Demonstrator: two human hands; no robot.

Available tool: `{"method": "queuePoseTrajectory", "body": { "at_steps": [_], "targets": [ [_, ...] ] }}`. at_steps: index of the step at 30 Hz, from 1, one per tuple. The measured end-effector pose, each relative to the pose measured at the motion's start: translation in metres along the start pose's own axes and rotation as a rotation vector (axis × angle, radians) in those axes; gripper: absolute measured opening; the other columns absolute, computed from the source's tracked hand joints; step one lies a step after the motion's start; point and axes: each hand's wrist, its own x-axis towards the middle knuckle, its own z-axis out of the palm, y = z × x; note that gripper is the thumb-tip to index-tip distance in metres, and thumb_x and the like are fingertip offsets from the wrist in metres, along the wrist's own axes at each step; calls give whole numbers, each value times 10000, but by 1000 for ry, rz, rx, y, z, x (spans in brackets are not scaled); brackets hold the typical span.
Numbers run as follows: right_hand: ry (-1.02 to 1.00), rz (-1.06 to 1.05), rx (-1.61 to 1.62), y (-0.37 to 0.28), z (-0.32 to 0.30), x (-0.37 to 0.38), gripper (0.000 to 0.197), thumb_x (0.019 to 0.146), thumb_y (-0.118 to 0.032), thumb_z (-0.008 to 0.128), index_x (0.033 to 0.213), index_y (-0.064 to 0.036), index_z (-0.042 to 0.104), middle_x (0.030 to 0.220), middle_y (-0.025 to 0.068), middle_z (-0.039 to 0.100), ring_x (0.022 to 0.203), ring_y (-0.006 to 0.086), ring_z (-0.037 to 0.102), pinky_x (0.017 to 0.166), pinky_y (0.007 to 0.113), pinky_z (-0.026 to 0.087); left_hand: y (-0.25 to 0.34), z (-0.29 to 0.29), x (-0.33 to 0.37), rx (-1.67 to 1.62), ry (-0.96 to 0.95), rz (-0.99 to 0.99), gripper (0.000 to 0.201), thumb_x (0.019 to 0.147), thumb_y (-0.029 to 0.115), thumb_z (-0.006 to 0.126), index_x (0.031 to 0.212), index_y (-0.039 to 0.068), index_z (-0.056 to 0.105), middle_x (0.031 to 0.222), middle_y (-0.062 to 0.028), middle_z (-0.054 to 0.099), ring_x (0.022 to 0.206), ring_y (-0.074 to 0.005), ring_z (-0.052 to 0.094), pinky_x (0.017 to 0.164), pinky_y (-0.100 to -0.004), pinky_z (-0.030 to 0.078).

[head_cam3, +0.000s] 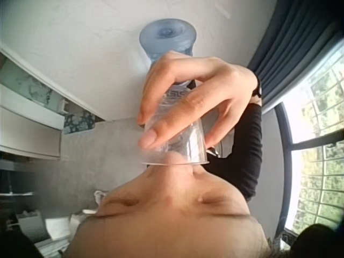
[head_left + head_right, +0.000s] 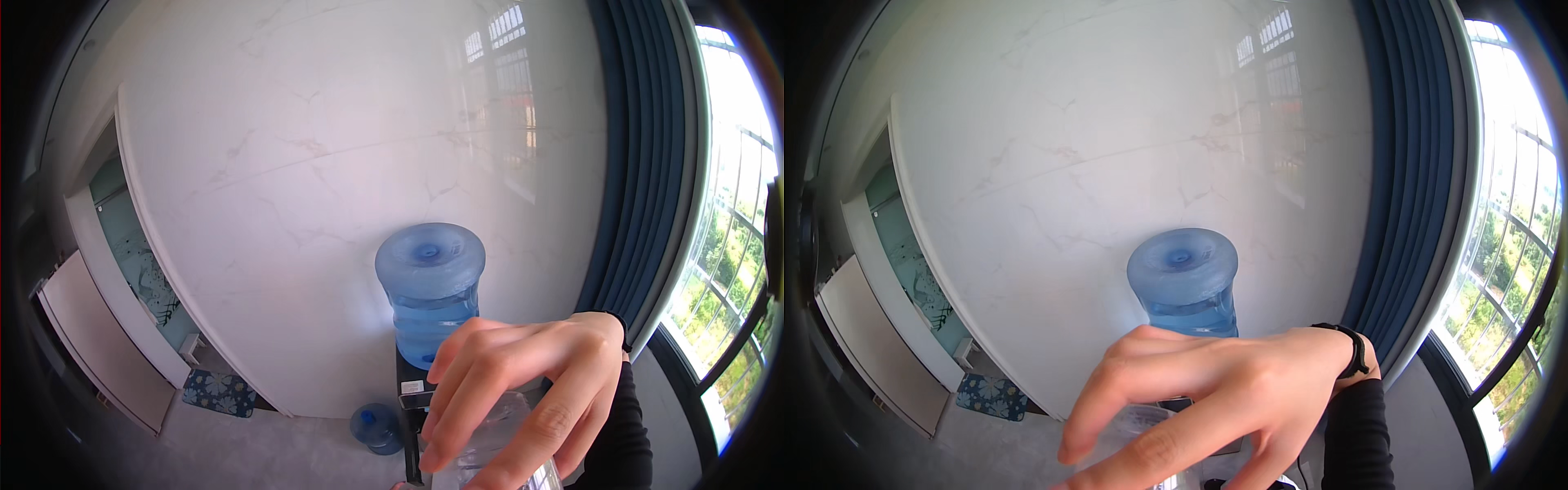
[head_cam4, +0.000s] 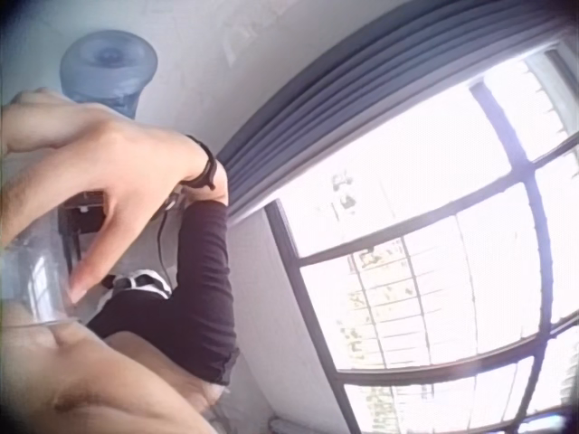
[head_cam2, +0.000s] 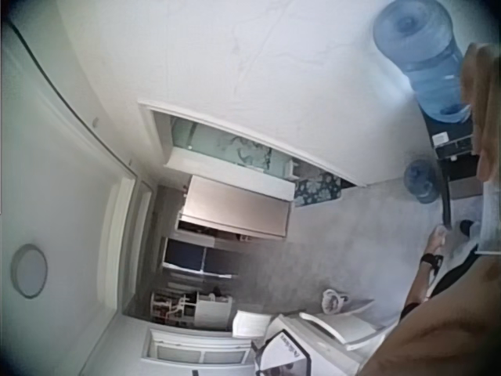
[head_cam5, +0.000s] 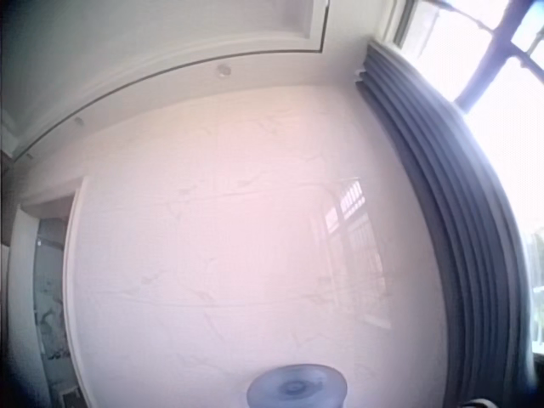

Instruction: Getting water from a dispenser, looking inside a refrigerator, and moving a chair in a bedroom.

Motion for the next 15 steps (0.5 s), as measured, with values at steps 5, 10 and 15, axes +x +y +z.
{"method": "queuePoseTrajectory", "body": {
  "at_steps": [5,10,15],
  "targets": [
    [-48,-22,-18,8,-4,-4,374,817,-230,695,1065,50,698,1053,200,613,925,280,585,809,344,437,15,2,-17,64,-31,-75,566,947,188,561,1447,87,318,1229,-95,582,918,-141,573,639,-279,496],
    [-65,-9,-24,7,-2,-5,368,824,-237,690,1046,58,702,1045,208,613,933,279,585,803,345,437,1,4,-28,69,-39,120,585,950,172,548,1462,54,290,1289,-95,558,1073,-182,552,824,-289,485],
    [232,466,232,-3,16,-48,443,788,-223,746,1151,-3,623,1109,219,609,1002,300,595,855,388,436,39,18,-51,180,40,105,545,943,242,568,1397,20,365,1311,-158,523,1134,-277,532,925,-339,449]
  ]
}}
